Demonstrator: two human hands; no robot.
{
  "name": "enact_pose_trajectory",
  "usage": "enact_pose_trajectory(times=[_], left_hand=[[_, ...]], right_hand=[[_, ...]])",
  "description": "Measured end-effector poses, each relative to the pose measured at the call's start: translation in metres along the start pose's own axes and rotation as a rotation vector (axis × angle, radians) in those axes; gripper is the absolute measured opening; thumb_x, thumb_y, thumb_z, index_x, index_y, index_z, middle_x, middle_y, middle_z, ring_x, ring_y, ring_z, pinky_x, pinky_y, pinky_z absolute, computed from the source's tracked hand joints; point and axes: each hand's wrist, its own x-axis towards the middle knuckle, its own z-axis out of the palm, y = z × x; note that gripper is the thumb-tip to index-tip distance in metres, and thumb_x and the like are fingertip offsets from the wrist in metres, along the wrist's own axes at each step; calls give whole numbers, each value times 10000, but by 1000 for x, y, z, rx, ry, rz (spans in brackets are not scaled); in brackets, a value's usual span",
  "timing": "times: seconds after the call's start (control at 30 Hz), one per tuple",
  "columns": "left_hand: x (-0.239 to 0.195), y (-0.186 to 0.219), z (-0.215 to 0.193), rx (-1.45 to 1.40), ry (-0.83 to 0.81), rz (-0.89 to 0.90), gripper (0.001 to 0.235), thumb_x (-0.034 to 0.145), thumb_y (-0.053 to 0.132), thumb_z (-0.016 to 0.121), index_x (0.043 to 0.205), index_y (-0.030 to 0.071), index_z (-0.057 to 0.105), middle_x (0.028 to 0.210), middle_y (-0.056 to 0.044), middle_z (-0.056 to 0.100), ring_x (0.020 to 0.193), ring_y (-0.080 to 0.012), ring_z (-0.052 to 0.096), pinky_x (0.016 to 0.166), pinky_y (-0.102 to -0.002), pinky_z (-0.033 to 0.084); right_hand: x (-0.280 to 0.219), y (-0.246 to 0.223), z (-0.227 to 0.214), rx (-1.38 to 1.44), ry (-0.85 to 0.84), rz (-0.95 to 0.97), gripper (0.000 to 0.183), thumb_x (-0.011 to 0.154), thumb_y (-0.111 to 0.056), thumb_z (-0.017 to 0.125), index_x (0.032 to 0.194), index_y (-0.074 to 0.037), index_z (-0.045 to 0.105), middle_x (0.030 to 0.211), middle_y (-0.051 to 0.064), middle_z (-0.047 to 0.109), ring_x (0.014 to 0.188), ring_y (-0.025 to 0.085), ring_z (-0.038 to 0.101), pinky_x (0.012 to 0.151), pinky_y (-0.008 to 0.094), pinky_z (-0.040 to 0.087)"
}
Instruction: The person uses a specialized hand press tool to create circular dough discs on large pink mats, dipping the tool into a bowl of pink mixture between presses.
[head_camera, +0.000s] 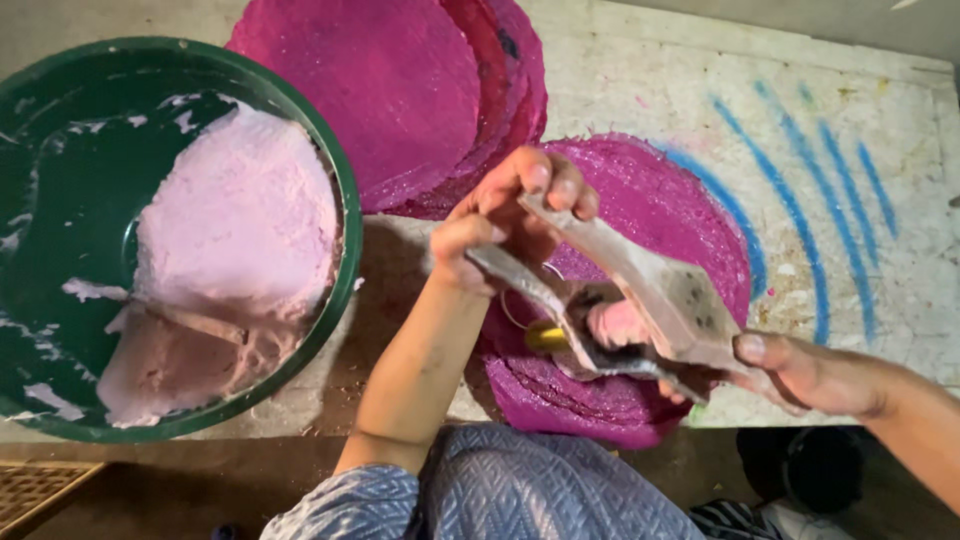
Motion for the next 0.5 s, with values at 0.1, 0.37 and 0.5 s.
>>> enact_pose_trajectory(times=[0.1, 0.37, 0.5], left_hand=[[11, -6, -20, -120, -77, 47, 361, 749, 214, 621, 1106, 163, 619, 1248, -44, 620, 1264, -265, 577, 1268, -567, 346], [-8, -14, -60, -283, 19, 262, 364, 971, 442, 649, 1165, 144, 572, 1140, -29, 607, 1150, -212, 591, 1180, -442, 427], [-19, 4, -77, -254, 9, 280, 284, 1045, 399, 592, 1170, 145, 572, 1078, -23, 610, 1124, -199, 590, 1149, -424, 444]], right_hand=[[5, -12, -16, -31, 107, 122, 811, 907, -656, 346, 1431, -53, 482, 1367, 130, 636, 1311, 257, 608, 1132, 390, 402], [38, -36, 6, -338, 344, 368, 836, 967, -763, 223, 1533, -221, 514, 916, 118, 525, 792, 221, 478, 714, 377, 401], [53, -44, 19, -382, 369, 403, 856, 941, -768, 186, 1258, -164, 703, 660, 50, 392, 538, 164, 338, 484, 340, 301]])
